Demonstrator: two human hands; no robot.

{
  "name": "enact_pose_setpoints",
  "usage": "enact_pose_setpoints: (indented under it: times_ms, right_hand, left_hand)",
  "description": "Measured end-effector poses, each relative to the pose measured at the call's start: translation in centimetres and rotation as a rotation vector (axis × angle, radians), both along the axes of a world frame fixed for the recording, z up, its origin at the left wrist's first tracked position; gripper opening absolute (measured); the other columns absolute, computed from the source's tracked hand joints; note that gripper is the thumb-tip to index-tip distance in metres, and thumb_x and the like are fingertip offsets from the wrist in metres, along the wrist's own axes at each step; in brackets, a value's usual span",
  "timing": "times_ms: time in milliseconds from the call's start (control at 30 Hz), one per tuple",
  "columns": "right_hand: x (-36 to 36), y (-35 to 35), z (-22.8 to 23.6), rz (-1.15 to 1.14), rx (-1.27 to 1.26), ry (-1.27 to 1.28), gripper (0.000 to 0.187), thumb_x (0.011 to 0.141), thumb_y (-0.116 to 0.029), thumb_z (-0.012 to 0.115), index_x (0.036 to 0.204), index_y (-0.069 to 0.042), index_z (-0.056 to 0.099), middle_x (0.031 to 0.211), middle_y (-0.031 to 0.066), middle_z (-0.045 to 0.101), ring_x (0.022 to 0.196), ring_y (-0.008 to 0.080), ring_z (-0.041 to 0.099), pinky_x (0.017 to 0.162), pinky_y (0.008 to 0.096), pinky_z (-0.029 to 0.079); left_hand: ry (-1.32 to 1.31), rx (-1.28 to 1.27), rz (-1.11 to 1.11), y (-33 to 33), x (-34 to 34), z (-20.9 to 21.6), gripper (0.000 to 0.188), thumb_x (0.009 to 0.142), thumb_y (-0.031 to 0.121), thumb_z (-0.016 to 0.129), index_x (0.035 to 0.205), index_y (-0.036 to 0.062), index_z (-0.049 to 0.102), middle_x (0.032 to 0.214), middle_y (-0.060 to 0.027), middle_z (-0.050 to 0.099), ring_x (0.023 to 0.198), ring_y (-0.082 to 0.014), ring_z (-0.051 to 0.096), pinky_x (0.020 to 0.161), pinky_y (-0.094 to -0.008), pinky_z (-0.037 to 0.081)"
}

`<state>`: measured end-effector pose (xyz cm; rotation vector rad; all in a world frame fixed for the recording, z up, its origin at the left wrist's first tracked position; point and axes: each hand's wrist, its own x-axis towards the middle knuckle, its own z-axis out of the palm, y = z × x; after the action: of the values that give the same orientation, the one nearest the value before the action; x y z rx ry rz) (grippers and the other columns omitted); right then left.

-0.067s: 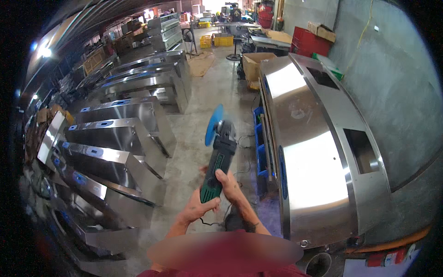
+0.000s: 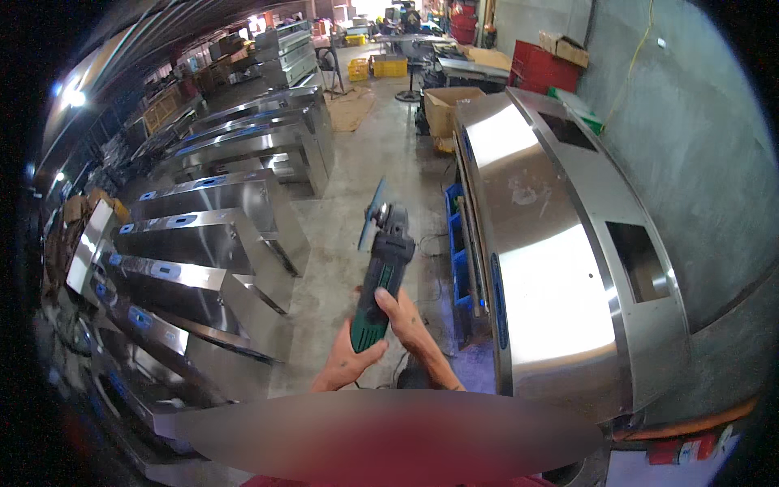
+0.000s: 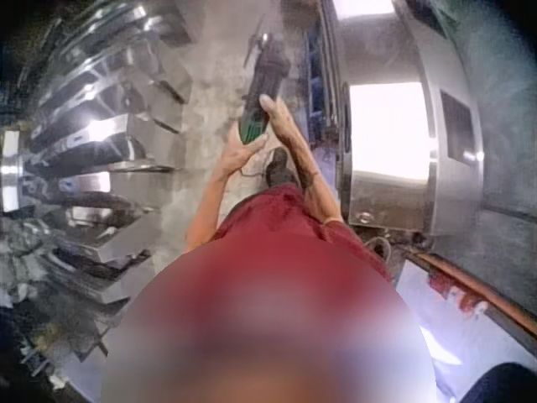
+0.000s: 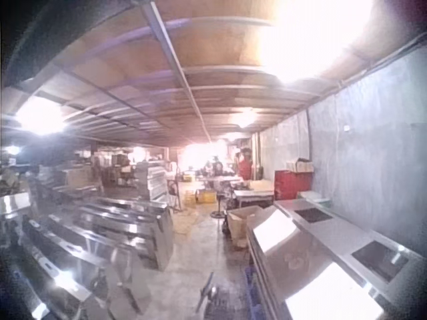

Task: The person positions a large stainless steel unit, then kneels to change the disc on an angle grinder. They proceed to polish the surface of the metal unit with the grinder, moving the tool across the top and edges.

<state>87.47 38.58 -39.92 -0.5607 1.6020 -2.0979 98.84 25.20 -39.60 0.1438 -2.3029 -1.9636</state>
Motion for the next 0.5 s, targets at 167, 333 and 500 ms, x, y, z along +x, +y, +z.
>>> enact_pose_setpoints:
  times_ms: [167,333,500]
  right_hand:
    - [-7.9,-4.9,0.8,-0.342,0.053,-0.015,0.069,0.093,-0.038,0.082,0.14,-0.003,0.047,0.114,0.0074,0.059,0.107,0.0173,0.059,0.096,0.0361,0.05]
    - [-18.1,-5.7,-0.2,-0.305,-0.069,-0.138,0.062,0.089,-0.027,0.084,0.134,-0.003,0.048,0.107,0.0068,0.06,0.096,0.0172,0.064,0.084,0.0341,0.055]
    - [-23.8,-6.3,-1.9,0.01,-0.211,-0.397,0.052,0.089,-0.026,0.08,0.126,-0.001,0.055,0.105,0.0134,0.067,0.083,0.0241,0.072,0.073,0.039,0.061]
  left_hand:
    - [0.212,-0.566,0.308,-1.0,-10.9,-1.3,0.07,0.089,0.016,0.081,0.145,-0.0004,0.043,0.12,-0.0262,0.065,0.109,-0.0416,0.068,0.092,-0.0472,0.053]
    - [0.134,-0.239,-0.043,-6.0,-18.2,-1.8,0.064,0.098,0.017,0.074,0.15,-0.0023,0.042,0.134,-0.018,0.06,0.113,-0.034,0.066,0.094,-0.0476,0.053]
    - [0.021,0.227,-0.1,-12.0,-29.0,-1.8,0.057,0.107,0.034,0.064,0.148,-0.0013,0.048,0.136,-0.011,0.062,0.109,-0.0207,0.069,0.087,-0.0331,0.058]
